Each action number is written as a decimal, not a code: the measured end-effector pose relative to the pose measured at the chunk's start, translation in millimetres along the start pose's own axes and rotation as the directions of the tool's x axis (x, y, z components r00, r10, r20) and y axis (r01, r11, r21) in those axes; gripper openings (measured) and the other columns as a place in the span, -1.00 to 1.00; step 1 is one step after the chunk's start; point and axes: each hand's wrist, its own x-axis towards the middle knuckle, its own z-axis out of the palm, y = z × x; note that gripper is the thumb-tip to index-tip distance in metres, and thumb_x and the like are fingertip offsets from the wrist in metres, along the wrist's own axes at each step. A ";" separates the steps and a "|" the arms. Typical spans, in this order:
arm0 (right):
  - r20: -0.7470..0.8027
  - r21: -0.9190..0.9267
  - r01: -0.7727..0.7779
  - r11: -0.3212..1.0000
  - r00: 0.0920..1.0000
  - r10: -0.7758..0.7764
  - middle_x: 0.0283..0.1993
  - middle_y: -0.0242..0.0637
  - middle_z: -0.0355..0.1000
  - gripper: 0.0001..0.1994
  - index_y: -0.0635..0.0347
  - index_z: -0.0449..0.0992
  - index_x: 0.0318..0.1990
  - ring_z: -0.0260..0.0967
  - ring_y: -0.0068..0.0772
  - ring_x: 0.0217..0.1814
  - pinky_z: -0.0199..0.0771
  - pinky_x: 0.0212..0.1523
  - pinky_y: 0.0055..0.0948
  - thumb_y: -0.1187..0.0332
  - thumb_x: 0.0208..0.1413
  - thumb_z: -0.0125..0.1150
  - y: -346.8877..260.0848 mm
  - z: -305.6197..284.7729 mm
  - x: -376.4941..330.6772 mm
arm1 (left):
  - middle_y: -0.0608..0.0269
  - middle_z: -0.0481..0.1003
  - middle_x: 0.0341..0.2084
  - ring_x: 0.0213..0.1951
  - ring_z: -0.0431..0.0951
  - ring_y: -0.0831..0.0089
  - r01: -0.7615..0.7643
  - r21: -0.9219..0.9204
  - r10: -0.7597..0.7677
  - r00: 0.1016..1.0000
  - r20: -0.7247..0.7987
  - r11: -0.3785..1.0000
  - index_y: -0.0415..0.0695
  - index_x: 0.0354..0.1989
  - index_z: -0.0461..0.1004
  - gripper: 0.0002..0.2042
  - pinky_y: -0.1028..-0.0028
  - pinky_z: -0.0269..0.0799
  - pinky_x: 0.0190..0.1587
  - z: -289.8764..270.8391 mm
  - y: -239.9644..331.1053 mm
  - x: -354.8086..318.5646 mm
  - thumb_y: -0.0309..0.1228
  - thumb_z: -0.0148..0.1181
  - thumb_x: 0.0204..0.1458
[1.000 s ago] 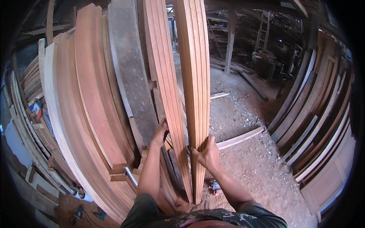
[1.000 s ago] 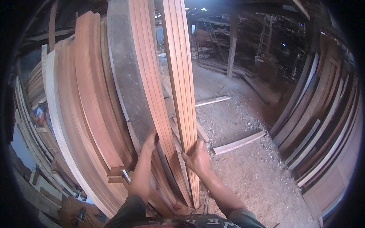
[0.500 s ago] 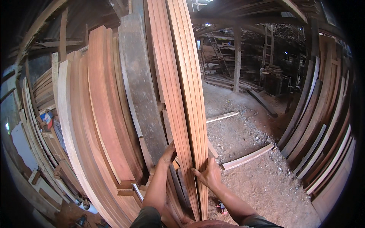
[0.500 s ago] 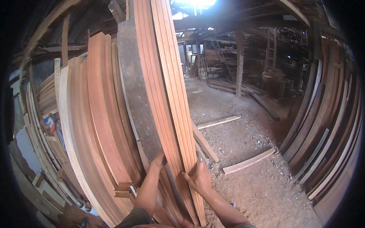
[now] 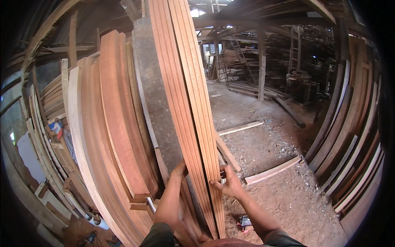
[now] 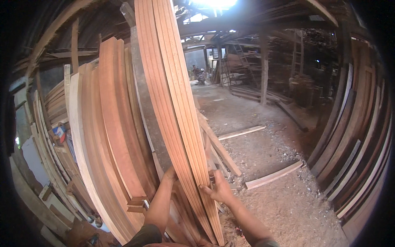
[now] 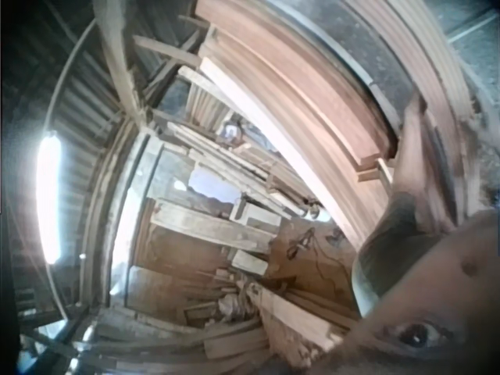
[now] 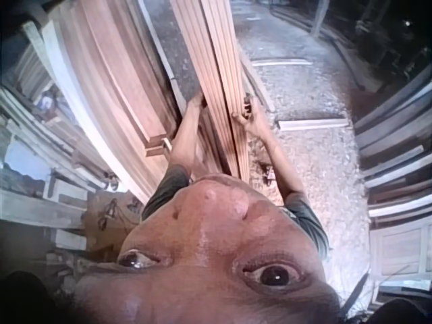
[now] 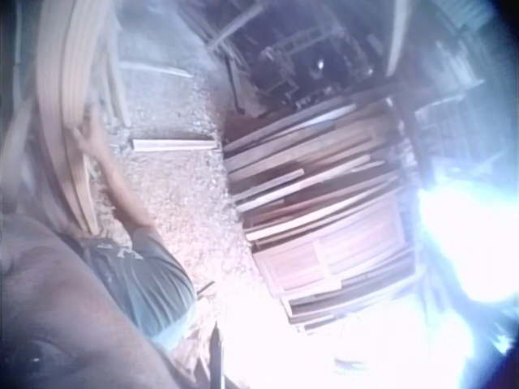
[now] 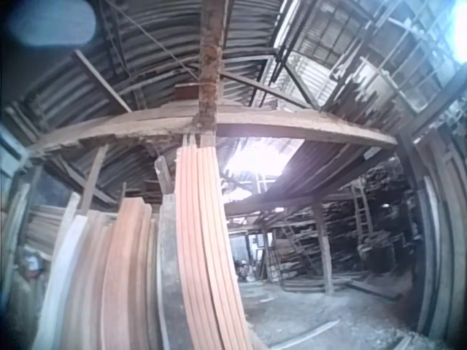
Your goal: The person selects wooden planks from a stack and arranges them on the ground to form a rectangular frame. They then retrieve a hammer and a metal bar, positioning the bar on a plank and striking it with the hammer to drive a fastener.
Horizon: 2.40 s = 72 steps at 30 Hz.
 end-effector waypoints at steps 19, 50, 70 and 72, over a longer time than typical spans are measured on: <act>0.243 0.399 -0.097 0.912 0.970 -0.003 0.51 0.04 -0.09 0.35 0.18 -0.22 0.51 -0.15 0.02 0.58 -0.21 0.58 -0.05 0.12 -0.39 0.71 13.0 5.2 32.0 | -0.10 0.47 0.13 0.13 0.50 0.13 -0.005 -0.083 0.007 1.000 0.031 0.997 -0.33 0.28 0.34 0.02 0.22 0.43 0.18 2.1 9.0 -31.2 0.15 0.55 -0.31; 0.078 0.170 -0.020 0.985 0.997 0.007 0.50 0.08 -0.05 0.33 0.23 -0.25 0.51 -0.09 0.00 0.56 -0.07 0.56 -0.09 0.10 -0.30 0.70 17.6 6.8 14.8 | -0.12 0.47 0.13 0.08 0.55 0.20 -0.155 -0.279 0.190 0.976 0.103 0.948 -0.38 0.30 0.27 -0.24 0.31 0.46 0.17 32.2 -31.2 -2.1 0.07 0.22 0.15; 0.144 0.340 -0.111 0.934 0.987 0.065 0.50 0.04 -0.03 0.34 0.23 -0.22 0.51 -0.09 -0.01 0.57 -0.05 0.54 -0.10 0.22 -0.37 0.72 26.4 2.9 22.6 | 0.08 0.55 -0.15 -0.14 0.57 0.34 -0.358 0.516 0.546 0.791 -0.276 0.779 -0.33 0.07 0.35 -0.50 0.38 0.48 -0.06 43.7 44.4 -39.9 -0.46 0.38 -0.05; 0.134 0.262 -0.101 0.960 0.989 0.067 0.52 0.06 -0.07 0.36 0.21 -0.25 0.52 -0.16 0.04 0.59 -0.12 0.57 -0.06 0.19 -0.38 0.72 42.6 0.7 27.9 | 0.07 0.55 -0.15 -0.13 0.57 0.34 -0.347 0.501 0.523 0.809 -0.268 0.793 -0.34 0.07 0.35 -0.49 0.38 0.48 -0.07 31.4 42.5 -17.2 -0.46 0.38 -0.06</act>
